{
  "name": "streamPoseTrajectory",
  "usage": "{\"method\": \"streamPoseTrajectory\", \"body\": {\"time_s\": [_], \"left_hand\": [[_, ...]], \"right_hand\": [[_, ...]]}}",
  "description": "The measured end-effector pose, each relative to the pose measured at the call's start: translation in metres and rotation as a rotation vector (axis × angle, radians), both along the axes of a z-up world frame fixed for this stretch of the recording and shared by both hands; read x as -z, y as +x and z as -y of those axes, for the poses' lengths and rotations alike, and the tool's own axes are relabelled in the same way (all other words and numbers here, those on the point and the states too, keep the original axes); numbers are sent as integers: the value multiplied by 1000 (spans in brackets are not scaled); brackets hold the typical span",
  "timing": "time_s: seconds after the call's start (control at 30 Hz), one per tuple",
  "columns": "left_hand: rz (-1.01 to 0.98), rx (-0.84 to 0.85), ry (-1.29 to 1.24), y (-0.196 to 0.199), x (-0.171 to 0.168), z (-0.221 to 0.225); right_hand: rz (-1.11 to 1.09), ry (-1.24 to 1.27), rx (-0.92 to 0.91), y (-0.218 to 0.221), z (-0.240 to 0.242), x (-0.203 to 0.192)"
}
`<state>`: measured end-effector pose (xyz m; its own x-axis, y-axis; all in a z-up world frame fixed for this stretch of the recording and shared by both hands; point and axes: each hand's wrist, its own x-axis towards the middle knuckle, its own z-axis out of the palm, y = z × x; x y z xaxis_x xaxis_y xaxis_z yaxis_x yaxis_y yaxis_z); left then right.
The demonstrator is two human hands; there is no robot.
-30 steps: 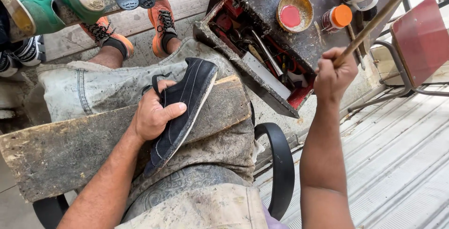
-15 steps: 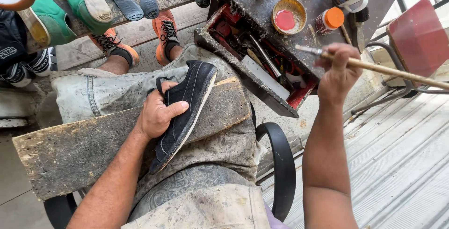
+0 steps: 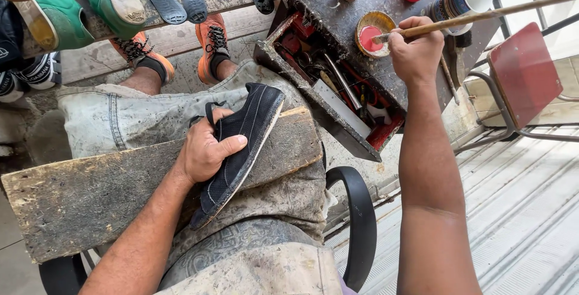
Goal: Applying dye or adhesive to the edge of a shoe sole using a small brush
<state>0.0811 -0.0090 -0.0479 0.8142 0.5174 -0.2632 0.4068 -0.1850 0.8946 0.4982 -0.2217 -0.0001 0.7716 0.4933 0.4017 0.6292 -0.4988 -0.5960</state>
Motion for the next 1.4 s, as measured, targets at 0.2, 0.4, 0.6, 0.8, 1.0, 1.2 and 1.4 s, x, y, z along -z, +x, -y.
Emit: {"method": "streamPoseTrajectory", "body": {"time_s": [0.2, 0.4, 0.6, 0.8, 1.0, 1.2, 1.4], "left_hand": [[19, 5, -46, 1, -7, 0], [29, -4, 0, 1, -2, 1], [116, -104, -245, 1, -13, -1], [92, -103, -210, 0, -11, -2], [143, -106, -221, -1, -6, 2], [144, -101, -215, -1, -6, 2], [172, -102, -194, -1, -16, 3]], "right_hand": [[-97, 51, -5, 6, 1, 13], [-752, 736, 231, -21, 4, -14], [-925, 987, 330, -1, 19, 43], [-981, 1103, 430, 17, 24, 69], [-1047, 1222, 283, 7, 28, 65], [-989, 981, 377, 14, 24, 79], [-1189, 1239, -290, -10, 48, -21]]}}
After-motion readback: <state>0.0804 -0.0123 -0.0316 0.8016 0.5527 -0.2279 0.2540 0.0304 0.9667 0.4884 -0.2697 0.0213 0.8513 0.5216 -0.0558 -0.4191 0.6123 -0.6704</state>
